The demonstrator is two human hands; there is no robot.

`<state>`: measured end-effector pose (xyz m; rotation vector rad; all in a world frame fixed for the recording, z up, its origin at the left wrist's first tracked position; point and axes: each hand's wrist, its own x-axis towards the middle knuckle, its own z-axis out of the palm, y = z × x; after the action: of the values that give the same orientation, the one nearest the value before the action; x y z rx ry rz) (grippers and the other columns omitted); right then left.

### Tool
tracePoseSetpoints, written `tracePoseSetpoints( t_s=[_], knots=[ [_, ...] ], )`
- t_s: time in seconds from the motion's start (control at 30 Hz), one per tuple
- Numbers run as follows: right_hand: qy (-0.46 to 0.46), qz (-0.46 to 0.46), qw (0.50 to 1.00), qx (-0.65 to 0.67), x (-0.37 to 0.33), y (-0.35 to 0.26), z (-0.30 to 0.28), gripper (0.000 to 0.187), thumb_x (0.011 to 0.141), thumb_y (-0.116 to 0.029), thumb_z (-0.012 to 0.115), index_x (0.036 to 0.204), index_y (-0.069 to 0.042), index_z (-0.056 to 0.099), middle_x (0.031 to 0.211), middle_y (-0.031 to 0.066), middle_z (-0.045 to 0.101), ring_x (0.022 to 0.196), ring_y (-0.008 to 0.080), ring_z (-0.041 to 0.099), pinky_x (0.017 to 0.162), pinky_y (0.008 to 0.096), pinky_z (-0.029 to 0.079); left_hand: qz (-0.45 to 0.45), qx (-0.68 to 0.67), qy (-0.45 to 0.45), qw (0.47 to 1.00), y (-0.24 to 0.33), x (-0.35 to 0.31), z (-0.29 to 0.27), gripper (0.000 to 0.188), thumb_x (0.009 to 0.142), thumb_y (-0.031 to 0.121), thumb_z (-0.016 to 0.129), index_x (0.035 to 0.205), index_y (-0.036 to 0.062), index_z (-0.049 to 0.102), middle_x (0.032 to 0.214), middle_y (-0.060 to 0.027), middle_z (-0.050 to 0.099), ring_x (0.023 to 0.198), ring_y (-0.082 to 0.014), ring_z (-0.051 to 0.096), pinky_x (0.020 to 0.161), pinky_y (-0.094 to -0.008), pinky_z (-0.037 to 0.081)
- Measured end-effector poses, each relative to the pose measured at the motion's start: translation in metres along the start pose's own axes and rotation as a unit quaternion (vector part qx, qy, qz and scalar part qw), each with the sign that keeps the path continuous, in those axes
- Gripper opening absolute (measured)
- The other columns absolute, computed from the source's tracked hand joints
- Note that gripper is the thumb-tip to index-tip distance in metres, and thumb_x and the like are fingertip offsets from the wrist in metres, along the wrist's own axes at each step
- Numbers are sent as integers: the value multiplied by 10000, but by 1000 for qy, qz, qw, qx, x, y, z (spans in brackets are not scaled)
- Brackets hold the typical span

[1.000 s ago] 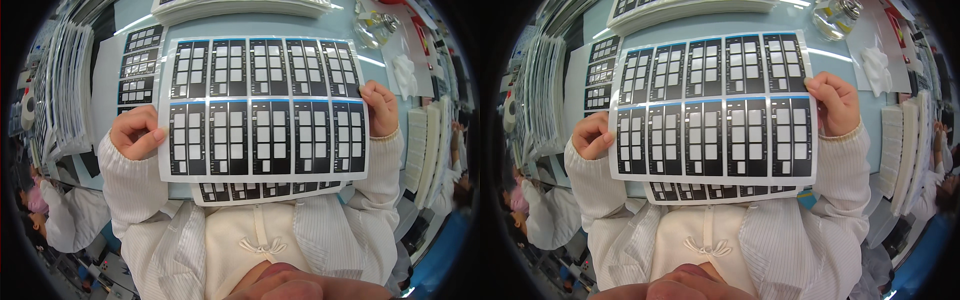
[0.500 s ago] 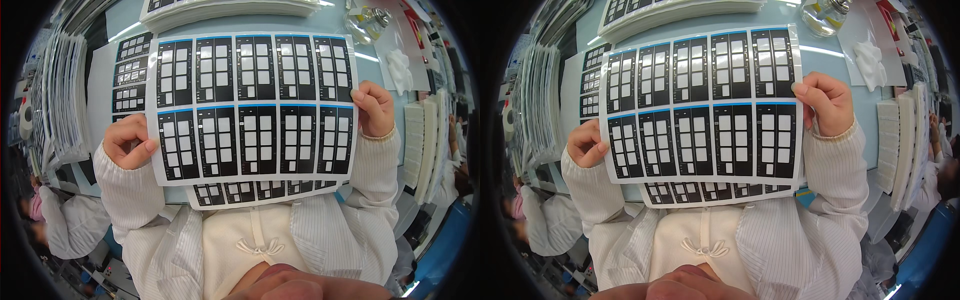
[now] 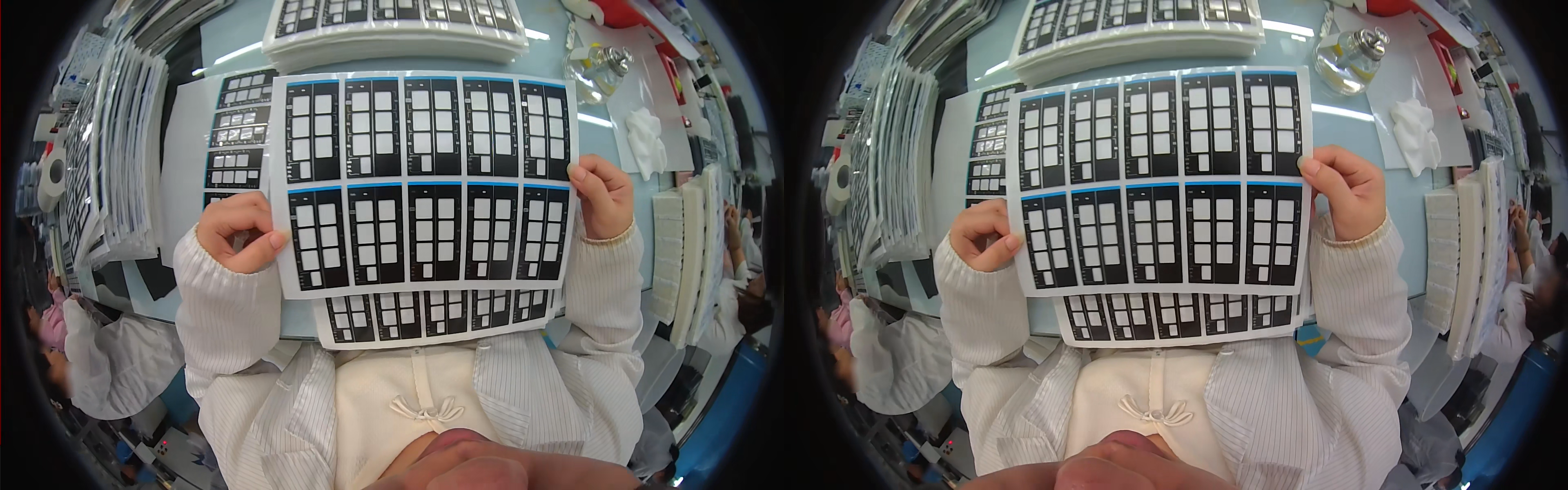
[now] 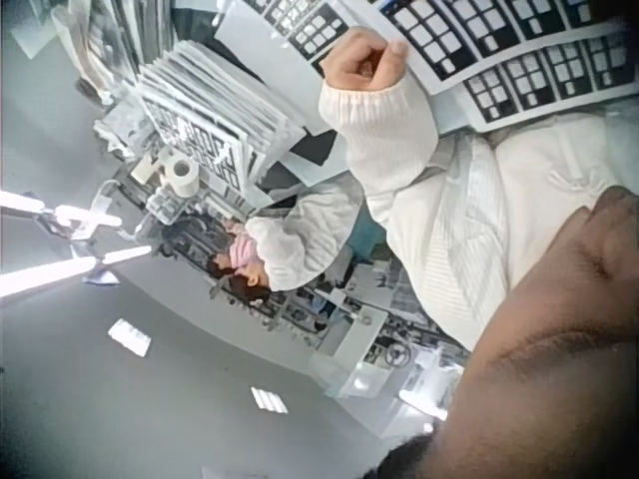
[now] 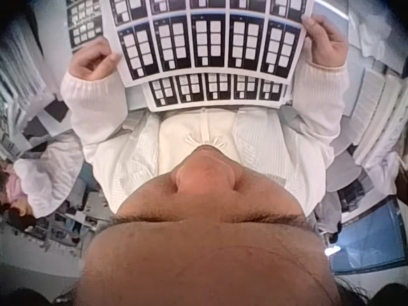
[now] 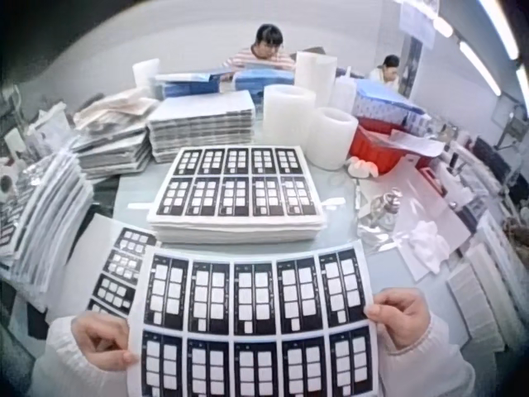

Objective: Inspecting and organizing printed sheets of labels at an inspection station.

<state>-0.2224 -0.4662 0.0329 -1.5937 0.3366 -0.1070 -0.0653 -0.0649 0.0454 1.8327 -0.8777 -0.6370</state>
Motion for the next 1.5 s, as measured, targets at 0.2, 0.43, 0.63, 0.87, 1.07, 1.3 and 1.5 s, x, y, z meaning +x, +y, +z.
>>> tracePoseSetpoints(
  t_s=[0.2,0.43,0.63,0.87,1.07,1.3,1.5],
  knots=[
    [48,-42,998,27,5,7,13,195,897,-120,528,1027,11,589,818,-10,610,670,29,510,558,157,352,-58,-8,82,995,20,2,16,139,704,45,650,625,-28,562,605,-41,504,521,-88,443,483,-232,328],
    [67,-120,991,3,61,-32,18,200,915,-98,505,1063,28,553,892,8,594,783,44,546,697,157,426,-77,12,144,987,23,1,22,168,802,105,642,708,-27,595,647,-32,533,565,-91,464,525,-226,370],
    [54,-173,983,18,149,-78,35,185,900,-133,543,1018,5,581,829,-4,600,728,47,568,652,166,451,-143,-81,202,966,19,-1,19,279,922,216,486,812,7,635,615,13,453,563,-71,394,532,-223,343],
    [70,-75,994,42,238,-54,24,196,875,-121,564,964,48,609,797,51,635,654,99,594,583,223,469,-130,-20,153,979,31,-2,12,263,921,204,488,835,14,648,649,-13,500,583,-89,438,558,-234,379],
    [104,-15,994,-15,263,-38,12,241,868,-120,562,1005,76,595,798,74,631,638,114,586,556,221,460,-128,30,116,985,31,-1,13,218,902,187,531,860,14,657,700,-53,569,613,-113,506,590,-248,429],
    [119,-53,987,-94,248,-50,26,233,845,-148,591,963,47,640,730,48,630,547,96,554,465,221,416,-149,45,100,983,29,1,12,229,902,212,537,870,22,661,726,-60,591,629,-120,523,600,-257,440],
    [166,-67,941,-289,233,-55,18,284,816,-268,654,926,-8,675,721,40,631,570,92,535,518,219,413,-190,64,128,971,35,5,14,231,894,215,536,875,18,656,719,-54,601,612,-131,526,611,-271,451]
  ],
)
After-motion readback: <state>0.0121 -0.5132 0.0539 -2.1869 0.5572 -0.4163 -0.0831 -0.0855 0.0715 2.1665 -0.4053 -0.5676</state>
